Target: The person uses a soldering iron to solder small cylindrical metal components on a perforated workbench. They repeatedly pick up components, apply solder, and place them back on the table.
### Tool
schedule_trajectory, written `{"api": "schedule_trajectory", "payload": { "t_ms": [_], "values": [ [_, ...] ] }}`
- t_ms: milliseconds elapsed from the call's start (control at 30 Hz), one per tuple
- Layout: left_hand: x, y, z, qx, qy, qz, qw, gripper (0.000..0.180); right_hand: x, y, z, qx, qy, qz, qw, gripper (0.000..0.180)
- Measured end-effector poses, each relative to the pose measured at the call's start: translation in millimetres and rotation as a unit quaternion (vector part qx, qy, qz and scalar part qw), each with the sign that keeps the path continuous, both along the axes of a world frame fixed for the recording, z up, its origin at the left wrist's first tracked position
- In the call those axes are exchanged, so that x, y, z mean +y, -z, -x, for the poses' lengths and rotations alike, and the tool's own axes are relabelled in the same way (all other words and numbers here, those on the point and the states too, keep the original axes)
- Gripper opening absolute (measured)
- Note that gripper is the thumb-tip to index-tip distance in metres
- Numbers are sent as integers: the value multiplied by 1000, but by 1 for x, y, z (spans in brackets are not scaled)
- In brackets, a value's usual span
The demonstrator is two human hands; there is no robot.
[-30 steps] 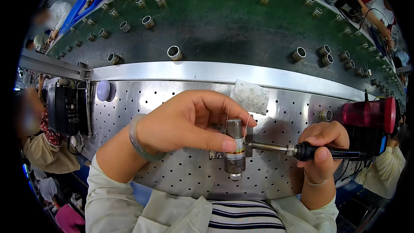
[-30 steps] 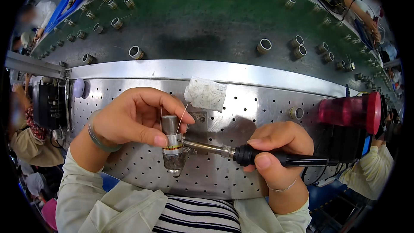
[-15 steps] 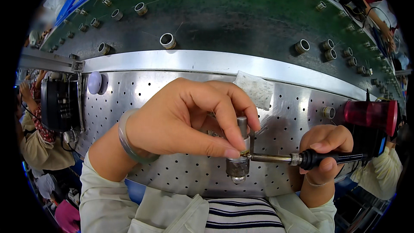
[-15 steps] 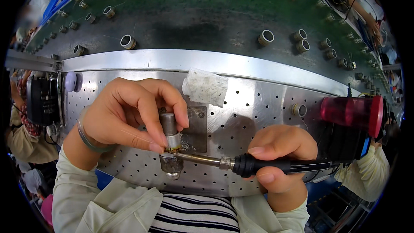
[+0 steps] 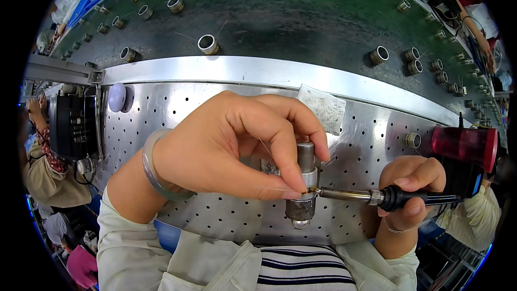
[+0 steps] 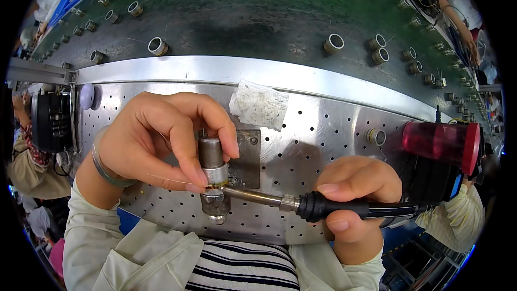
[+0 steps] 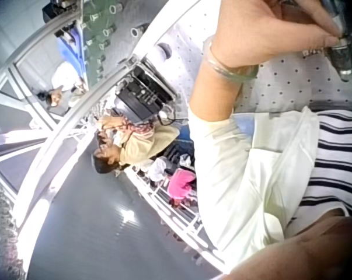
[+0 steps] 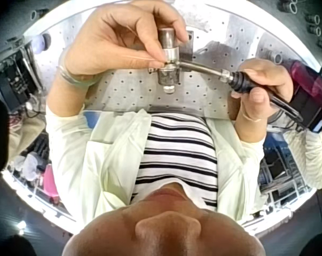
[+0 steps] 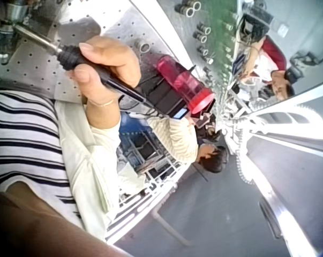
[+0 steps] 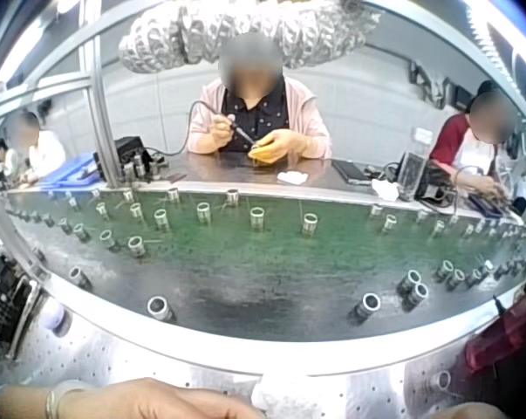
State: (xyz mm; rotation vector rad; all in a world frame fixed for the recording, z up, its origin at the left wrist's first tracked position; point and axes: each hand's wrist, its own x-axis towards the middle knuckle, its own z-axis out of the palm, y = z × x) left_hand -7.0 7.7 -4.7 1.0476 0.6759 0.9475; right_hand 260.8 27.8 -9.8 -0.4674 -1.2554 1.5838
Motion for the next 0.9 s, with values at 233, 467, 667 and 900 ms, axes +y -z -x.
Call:
{"api": "schedule_trajectory", "payload": {
  "t_ms": [233, 467, 667, 900],
  "values": [
    [1, -2, 0, 6, 0, -14, 1000, 14, 2, 1, 1, 1, -9, -13, 1000, 29],
    [0, -4, 0, 13, 0, -10, 1000, 14, 2, 2, -2, -5, -17, -27, 999, 29],
    [4, 2, 1, -29, 33, -18, 999, 24, 3, 1, -3, -26, -15, -53, 998, 29],
    [8, -7, -2, -62, 61, 104, 991, 53, 8, 2, -8, -34, -27, -78, 996, 30]
  ]
}}
